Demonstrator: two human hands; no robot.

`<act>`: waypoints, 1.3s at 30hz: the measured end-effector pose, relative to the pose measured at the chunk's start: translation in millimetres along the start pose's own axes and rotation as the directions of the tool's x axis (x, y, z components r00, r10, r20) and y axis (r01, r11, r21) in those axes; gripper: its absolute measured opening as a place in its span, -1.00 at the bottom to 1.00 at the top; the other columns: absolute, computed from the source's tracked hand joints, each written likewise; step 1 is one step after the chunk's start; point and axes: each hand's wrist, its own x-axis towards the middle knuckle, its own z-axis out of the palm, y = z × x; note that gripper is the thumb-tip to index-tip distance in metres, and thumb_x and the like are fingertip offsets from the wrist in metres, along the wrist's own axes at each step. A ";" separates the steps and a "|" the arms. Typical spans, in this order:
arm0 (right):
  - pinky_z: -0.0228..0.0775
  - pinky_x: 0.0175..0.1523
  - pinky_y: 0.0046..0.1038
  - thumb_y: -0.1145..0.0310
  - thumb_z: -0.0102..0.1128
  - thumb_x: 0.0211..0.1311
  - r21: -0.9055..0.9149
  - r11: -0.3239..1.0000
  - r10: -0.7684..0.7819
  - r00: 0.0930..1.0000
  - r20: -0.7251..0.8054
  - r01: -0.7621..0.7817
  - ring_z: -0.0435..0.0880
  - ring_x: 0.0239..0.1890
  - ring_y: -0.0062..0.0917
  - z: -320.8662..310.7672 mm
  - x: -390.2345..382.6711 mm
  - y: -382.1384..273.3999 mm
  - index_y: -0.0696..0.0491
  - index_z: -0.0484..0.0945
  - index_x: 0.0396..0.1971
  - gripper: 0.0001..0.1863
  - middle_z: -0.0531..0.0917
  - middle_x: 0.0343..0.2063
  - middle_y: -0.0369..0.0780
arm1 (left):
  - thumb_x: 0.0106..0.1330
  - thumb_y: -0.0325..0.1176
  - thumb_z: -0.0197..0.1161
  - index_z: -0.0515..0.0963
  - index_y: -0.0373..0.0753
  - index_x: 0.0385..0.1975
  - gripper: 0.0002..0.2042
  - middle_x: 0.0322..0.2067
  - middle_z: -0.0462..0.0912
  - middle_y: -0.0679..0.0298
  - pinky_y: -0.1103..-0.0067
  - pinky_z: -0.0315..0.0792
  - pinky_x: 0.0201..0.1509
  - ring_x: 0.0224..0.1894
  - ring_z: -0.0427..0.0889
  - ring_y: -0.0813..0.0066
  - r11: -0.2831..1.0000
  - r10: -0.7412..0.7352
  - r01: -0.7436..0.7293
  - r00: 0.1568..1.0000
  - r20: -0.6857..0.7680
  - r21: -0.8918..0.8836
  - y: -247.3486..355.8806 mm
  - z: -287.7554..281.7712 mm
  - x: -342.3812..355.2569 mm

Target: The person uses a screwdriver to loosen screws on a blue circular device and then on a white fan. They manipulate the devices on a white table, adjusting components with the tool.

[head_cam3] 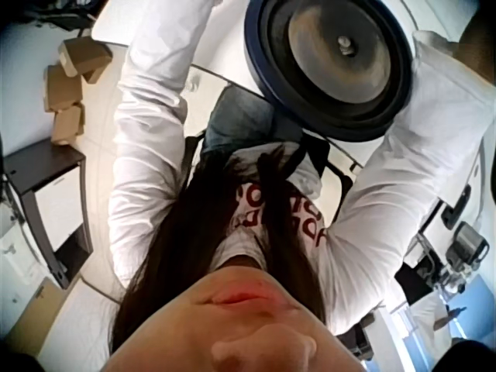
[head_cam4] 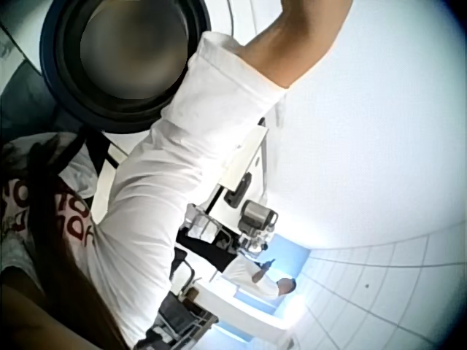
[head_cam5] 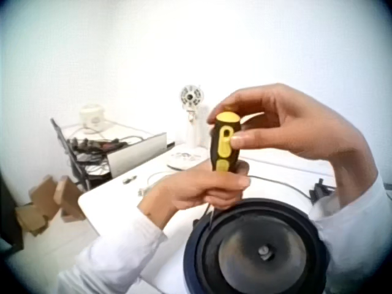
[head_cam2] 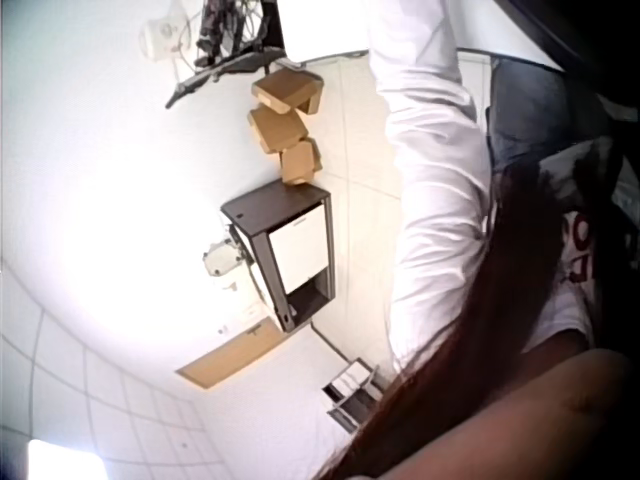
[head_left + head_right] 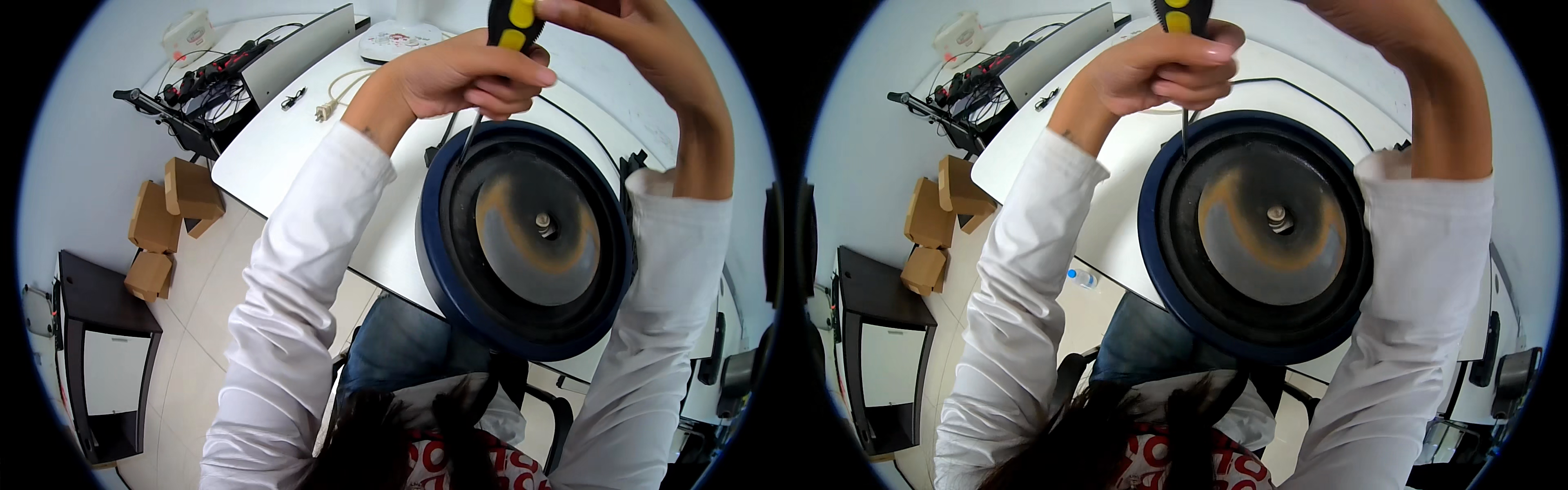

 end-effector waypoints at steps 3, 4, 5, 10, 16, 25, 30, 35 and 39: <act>0.42 -0.32 -0.59 0.24 0.26 0.06 -0.216 0.965 0.100 0.968 -0.232 -0.151 0.55 -0.45 -0.55 7.4 -2.9 6.7 0.18 0.46 -0.33 -0.68 0.55 -0.50 -0.18 | 0.14 -0.30 0.20 0.42 -0.21 -0.59 -0.83 -0.83 0.14 0.52 0.79 0.05 -0.64 -0.77 0.11 0.79 0.863 0.368 -0.108 0.804 -0.467 0.494 -7.1 17.5 7.4; 0.39 -0.36 -0.62 0.22 0.26 0.06 -0.247 0.953 0.115 0.965 -0.234 -0.174 0.53 -0.47 -0.57 11.2 -2.8 1.1 0.17 0.45 -0.36 -0.67 0.54 -0.52 -0.19 | 0.11 -0.30 0.20 0.49 -0.28 -0.55 -0.83 -0.82 0.16 0.48 0.77 0.01 -0.67 -0.76 0.11 0.77 0.868 0.458 -0.227 0.711 -0.533 0.442 -8.8 26.0 14.5; 0.36 -0.39 -0.64 0.20 0.27 0.05 -0.277 0.940 0.132 0.962 -0.237 -0.197 0.52 -0.50 -0.59 14.0 -2.1 -5.4 0.16 0.44 -0.38 -0.67 0.54 -0.54 -0.21 | 0.14 -0.30 0.18 0.46 -0.28 -0.52 -0.83 -0.79 0.22 0.46 0.73 0.05 -0.66 -0.75 0.16 0.72 0.894 0.401 -0.144 0.676 -0.618 0.424 -8.2 32.0 16.2; 0.28 -0.42 -0.67 0.15 0.21 0.11 -0.364 0.916 0.084 0.967 -0.239 -0.170 0.47 -0.50 -0.62 22.4 -3.8 -12.7 0.16 0.41 -0.34 -0.64 0.52 -0.52 -0.21 | 0.19 -0.31 0.13 0.37 -0.23 -0.56 -0.82 -0.78 0.22 0.47 0.69 0.03 -0.70 -0.76 0.15 0.69 0.994 0.037 0.028 0.814 -0.579 0.102 6.5 22.3 13.2; 0.38 0.00 -0.48 0.29 0.03 0.24 -0.095 0.979 -0.178 0.984 0.014 0.179 0.50 -0.09 -0.44 17.8 -4.0 -2.0 0.25 0.32 0.06 -0.54 0.49 -0.10 -0.06 | 0.28 -0.28 0.06 0.13 -0.04 -0.78 -0.62 -0.86 0.10 0.57 0.81 -0.10 -0.72 -0.77 0.02 0.85 0.982 0.090 -0.059 0.981 0.173 -0.180 -6.8 -11.6 11.3; 0.35 -0.34 -0.65 0.19 0.23 0.08 -0.180 0.982 0.024 0.990 -0.138 -0.049 0.50 -0.52 -0.59 7.1 9.0 21.5 0.20 0.55 -0.41 -0.67 0.55 -0.58 -0.24 | 0.17 -0.33 0.15 0.37 -0.21 -0.61 -0.82 -0.73 0.28 0.44 0.70 0.09 -0.63 -0.71 0.21 0.69 0.999 -0.050 0.051 0.880 -0.473 -0.012 9.9 15.4 7.5; 0.21 -0.46 -0.69 0.18 0.23 0.06 -0.216 0.975 -0.001 0.968 -0.253 -0.056 0.37 -0.63 -0.67 29.2 1.2 -2.5 0.17 0.49 -0.53 -0.68 0.42 -0.71 -0.31 | 0.16 -0.37 0.12 0.44 -0.32 -0.53 -0.85 -0.67 0.38 0.36 0.66 0.19 -0.55 -0.60 0.33 0.63 0.884 0.383 0.000 0.574 -0.724 0.467 -6.5 41.5 21.9; 0.33 -0.29 -0.64 0.19 0.09 0.20 -0.131 0.990 -0.073 0.989 -0.130 0.055 0.46 -0.43 -0.58 27.5 -6.3 -8.9 0.24 0.43 -0.15 -0.60 0.48 -0.46 -0.22 | 0.24 -0.32 0.09 0.25 -0.16 -0.57 -0.79 -0.85 0.09 0.51 0.73 -0.05 -0.75 -0.82 0.05 0.75 0.989 0.016 -0.028 0.997 -0.079 -0.144 7.9 8.1 9.8; 0.41 -0.06 -0.56 0.25 0.05 0.24 -0.014 0.996 -0.087 0.985 -0.148 0.086 0.55 -0.20 -0.46 33.9 -4.4 -11.8 0.26 0.35 0.01 -0.55 0.54 -0.25 -0.09 | 0.28 -0.23 0.08 0.20 -0.11 -0.59 -0.74 -0.84 0.11 0.54 0.75 -0.03 -0.72 -0.81 0.07 0.76 0.883 0.232 -0.003 0.872 0.431 -0.469 -13.1 -27.1 10.7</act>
